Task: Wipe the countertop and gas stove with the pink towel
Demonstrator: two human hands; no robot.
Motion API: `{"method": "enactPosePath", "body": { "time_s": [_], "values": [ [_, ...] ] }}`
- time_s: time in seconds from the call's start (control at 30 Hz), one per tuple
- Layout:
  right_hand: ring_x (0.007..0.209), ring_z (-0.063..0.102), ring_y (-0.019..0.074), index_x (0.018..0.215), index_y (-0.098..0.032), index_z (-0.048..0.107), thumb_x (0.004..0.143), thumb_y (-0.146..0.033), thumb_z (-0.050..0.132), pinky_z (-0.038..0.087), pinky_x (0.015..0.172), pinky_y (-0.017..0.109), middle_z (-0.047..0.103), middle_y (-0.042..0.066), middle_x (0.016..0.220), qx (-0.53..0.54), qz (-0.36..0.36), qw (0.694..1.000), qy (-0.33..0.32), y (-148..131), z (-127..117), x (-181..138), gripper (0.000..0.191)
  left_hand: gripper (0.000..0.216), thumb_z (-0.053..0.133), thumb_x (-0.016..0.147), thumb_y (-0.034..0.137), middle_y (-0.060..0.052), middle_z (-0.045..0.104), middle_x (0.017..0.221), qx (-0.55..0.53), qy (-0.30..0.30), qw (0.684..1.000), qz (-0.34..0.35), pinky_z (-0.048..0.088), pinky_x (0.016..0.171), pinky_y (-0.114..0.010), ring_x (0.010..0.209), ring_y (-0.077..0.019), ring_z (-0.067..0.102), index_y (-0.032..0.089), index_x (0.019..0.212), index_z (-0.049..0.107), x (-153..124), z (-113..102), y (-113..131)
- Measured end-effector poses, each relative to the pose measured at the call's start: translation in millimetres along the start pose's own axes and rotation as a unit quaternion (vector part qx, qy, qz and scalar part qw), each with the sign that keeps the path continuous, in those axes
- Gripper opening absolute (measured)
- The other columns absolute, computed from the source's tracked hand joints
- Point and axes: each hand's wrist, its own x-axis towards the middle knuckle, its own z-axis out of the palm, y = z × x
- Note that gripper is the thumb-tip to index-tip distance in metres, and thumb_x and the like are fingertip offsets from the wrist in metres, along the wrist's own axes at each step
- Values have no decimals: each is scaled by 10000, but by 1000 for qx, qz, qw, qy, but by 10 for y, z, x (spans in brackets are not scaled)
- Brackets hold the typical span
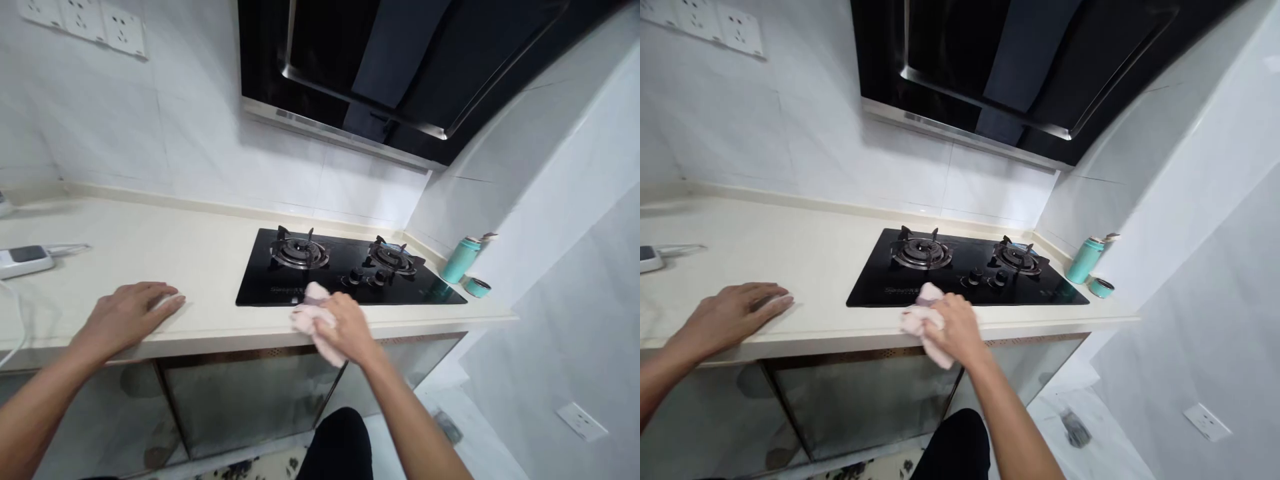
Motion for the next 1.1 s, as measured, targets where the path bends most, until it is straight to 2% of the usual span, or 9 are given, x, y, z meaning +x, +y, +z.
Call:
{"method": "enactPosePath", "body": {
  "time_s": [0.1,0.2,0.33,0.43,0.57,0.7,0.83,0.93,1.1],
  "values": [
    [961,563,256,1151,-205,703,977,-350,538,439,873,387,642,95,1034,-84,119,989,37,752,-380,-467,280,637,304,963,644,-7,700,1418,6,6,1000,-3,432,989,-377,1307,-299,591,272,1240,741,46,72,-33],
    [1049,592,286,1089,-213,722,960,-330,528,450,889,384,670,135,1115,-191,241,951,-11,1333,-810,-931,261,650,297,945,654,3,704,1405,8,21,1000,-3,410,1000,-374,1297,-288,592,273,1234,737,56,124,-46],
    [1035,647,302,1105,-245,734,959,-409,497,469,810,382,709,127,1147,-222,369,895,-115,1721,-1334,-1492,323,710,274,922,730,7,723,1358,18,41,999,14,395,976,-359,1250,-279,608,273,1214,731,70,190,-103],
    [951,681,300,1158,-276,722,978,-567,411,486,761,394,726,102,1104,-188,460,864,-82,1845,-1605,-1743,462,787,251,899,802,-10,727,1343,28,50,998,23,389,939,-356,1227,-283,613,265,1227,724,92,236,-164],
    [1074,674,339,1314,-270,678,958,-692,366,511,836,428,690,146,1240,-187,475,859,42,2075,-1689,-1598,634,828,244,881,831,-17,737,1308,29,53,998,24,388,928,-352,1202,-278,618,249,1219,726,92,237,-181],
    [1275,601,369,1504,-232,554,981,-618,360,483,1010,482,605,208,1401,-197,514,834,25,2306,-1398,-1099,679,731,276,902,766,5,735,1306,30,41,999,7,395,960,-357,1207,-272,612,271,1193,729,62,170,-95],
    [1341,518,473,1480,-155,565,980,-585,370,431,1042,602,530,292,1420,-229,546,806,-15,2179,-1003,-749,689,666,308,928,685,-36,695,1392,16,16,1000,-8,412,1002,-394,1265,-305,575,262,1221,730,22,100,29],
    [1261,568,435,1453,-175,579,997,-573,360,454,1009,547,575,252,1316,-255,459,849,-53,1759,-762,-614,643,650,345,946,680,-72,672,1420,-1,16,1000,-14,409,1050,-471,1284,-348,554,252,1253,727,-31,55,118],
    [1048,627,339,1370,-180,634,1029,-516,400,476,936,445,611,183,1143,-276,266,921,-62,634,-313,-282,533,663,367,962,688,-102,678,1410,-69,35,997,-17,399,1096,-533,1298,-364,556,224,1264,731,-160,-34,254]
  ]
}}
